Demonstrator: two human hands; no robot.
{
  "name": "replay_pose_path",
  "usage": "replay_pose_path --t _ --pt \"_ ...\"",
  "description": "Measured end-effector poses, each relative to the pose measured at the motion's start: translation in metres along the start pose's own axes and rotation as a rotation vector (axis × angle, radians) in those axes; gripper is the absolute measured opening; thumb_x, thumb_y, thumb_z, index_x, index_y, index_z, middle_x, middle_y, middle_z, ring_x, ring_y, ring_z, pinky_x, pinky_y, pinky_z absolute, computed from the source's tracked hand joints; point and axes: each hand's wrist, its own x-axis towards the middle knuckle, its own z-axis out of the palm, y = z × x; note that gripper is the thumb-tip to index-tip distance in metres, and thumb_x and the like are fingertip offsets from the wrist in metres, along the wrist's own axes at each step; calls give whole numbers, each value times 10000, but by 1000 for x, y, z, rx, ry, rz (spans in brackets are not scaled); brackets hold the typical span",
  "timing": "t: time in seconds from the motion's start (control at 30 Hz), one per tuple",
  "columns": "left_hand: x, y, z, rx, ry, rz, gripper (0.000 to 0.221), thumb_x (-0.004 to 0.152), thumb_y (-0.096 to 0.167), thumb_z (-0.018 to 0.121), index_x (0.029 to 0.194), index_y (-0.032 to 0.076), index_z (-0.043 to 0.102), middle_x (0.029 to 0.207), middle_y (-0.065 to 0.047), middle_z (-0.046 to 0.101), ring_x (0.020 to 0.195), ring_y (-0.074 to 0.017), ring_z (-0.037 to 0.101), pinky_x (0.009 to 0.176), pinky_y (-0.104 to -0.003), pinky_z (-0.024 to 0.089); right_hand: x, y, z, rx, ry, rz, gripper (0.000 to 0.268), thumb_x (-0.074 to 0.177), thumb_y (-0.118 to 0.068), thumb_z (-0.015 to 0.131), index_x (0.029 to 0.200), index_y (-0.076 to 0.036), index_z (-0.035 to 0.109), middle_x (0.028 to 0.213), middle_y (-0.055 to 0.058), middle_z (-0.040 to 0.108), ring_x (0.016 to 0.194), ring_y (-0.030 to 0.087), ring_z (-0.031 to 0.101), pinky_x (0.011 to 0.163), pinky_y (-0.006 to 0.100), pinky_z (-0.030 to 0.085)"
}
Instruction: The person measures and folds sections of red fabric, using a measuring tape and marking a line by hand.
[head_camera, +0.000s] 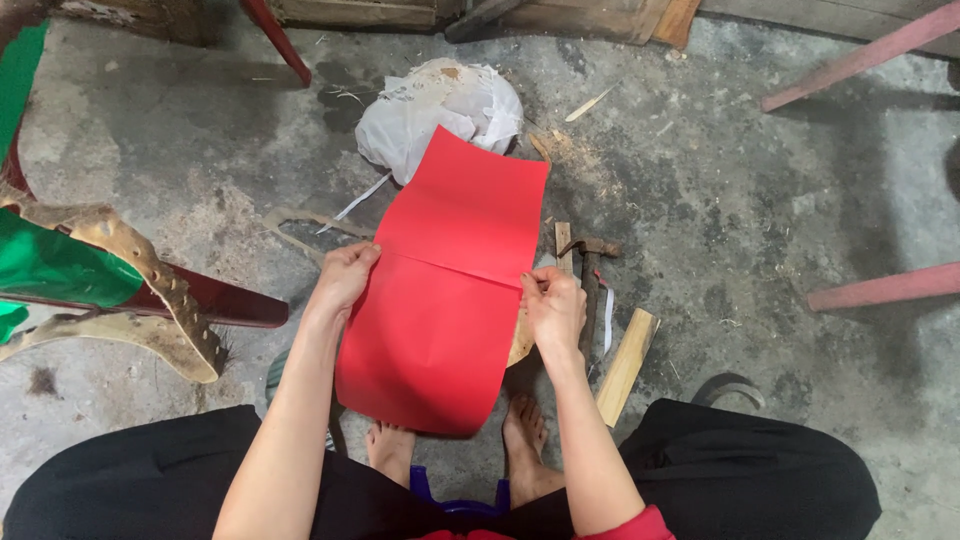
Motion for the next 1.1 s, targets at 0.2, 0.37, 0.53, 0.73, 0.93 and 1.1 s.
replay_pose_path --t 0.2,0.37,0.53,0.73,0.93,1.1 --pt "-17 19 3 -1 -8 1 226 984 247 634 955 100 803 792 -107 714 684 -192 661 548 -362 549 18 15 9 68 -17 83 130 898 -375 720 928 -271 791 596 -74 724 598 111 733 655 275 573" --pt "-6 7 1 14 -4 0 225 979 260 643 1003 108 809 814 -120 727 700 -189 671 560 -361 551 37 48 25 481 -88 34 194 891 -177 756 1034 -46 762 766 99 766 597 147 728 476 225 550" --pt "-27 31 4 -6 -13 -20 218 971 256 642 998 116 808 772 -93 717 666 -180 668 542 -338 551 48 67 31 666 -155 -2 254 896 -177 789 1075 -5 732 800 76 752 638 119 711 492 198 551" --pt "-15 20 -4 -110 -40 -65 247 958 263 680 1062 66 786 803 -124 720 648 -205 674 569 -387 572 52 74 35 775 -192 6 239 917 -126 769 1091 23 701 790 140 738 564 157 688 400 202 489" --pt "-23 30 -3 -156 -41 -107 199 941 278 710 987 105 797 763 -98 740 618 -203 716 540 -378 588 36 44 7 789 -220 36 217 948 -143 725 1096 9 681 813 154 760 486 129 648 331 200 413" --pt "-19 29 -4 -160 -28 -120 184 939 261 702 954 104 798 747 -114 739 612 -221 726 547 -428 602 46 50 1 737 -275 51 232 905 -160 787 1035 11 699 871 221 761 511 218 717 329 217 461"
